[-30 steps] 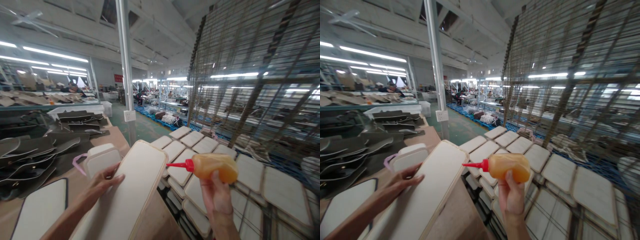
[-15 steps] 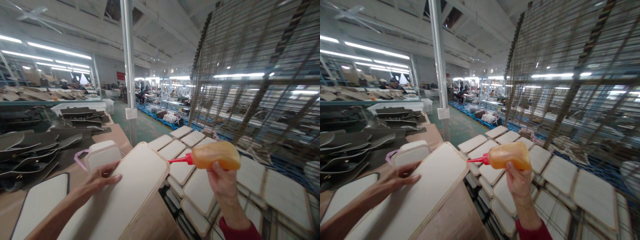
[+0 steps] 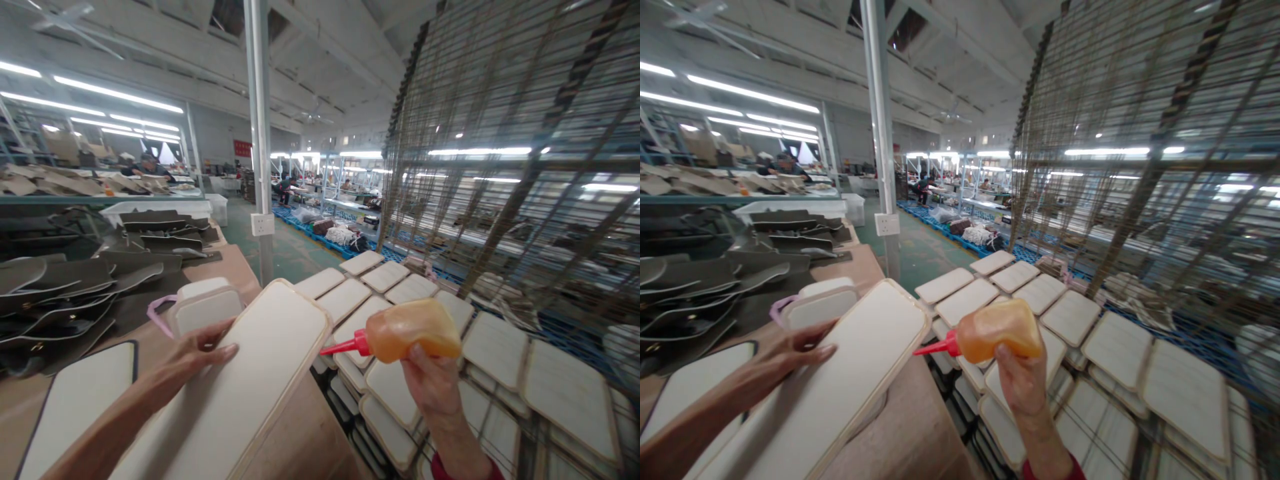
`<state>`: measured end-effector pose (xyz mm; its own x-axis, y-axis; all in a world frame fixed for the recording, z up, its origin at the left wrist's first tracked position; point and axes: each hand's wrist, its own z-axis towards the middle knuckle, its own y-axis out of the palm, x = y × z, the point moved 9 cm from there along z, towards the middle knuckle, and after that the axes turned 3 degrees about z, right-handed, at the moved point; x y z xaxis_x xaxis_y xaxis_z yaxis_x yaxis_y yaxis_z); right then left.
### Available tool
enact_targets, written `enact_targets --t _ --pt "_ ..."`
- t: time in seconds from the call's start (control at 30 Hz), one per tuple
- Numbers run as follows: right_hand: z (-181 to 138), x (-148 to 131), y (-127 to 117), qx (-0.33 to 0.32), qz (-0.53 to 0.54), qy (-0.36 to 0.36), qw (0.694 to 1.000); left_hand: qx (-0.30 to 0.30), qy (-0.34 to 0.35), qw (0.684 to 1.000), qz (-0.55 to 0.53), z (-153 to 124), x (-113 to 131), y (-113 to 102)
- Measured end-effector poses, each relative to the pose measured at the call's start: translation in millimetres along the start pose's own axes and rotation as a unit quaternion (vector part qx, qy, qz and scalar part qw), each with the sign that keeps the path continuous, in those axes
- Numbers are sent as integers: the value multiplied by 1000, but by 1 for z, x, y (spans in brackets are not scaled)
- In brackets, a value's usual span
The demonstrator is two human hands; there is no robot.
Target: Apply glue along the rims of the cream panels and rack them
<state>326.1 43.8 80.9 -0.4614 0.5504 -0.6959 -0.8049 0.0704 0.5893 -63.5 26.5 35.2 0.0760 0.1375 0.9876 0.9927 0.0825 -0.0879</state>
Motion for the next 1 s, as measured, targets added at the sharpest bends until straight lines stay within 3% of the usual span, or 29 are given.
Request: enact_targets --t 0.27,0.47,0.67,0.8,1.0 --pt "6 -13 5 28 4 -74 997 -58 4 998 -36 -3 2 15" --pt "-15 5 4 21 0 -39 999 -132 14 990 -45 -2 4 27" --pt "-61 39 23 -34 13 98 995 -87 34 992 -80 25 7 27" --pt "-55 26 26 -2 39 60 997 -41 33 994 -97 42 10 25" --pt "-41 17 19 1 -19 -9 1000 -42 19 992 -115 53 12 33"
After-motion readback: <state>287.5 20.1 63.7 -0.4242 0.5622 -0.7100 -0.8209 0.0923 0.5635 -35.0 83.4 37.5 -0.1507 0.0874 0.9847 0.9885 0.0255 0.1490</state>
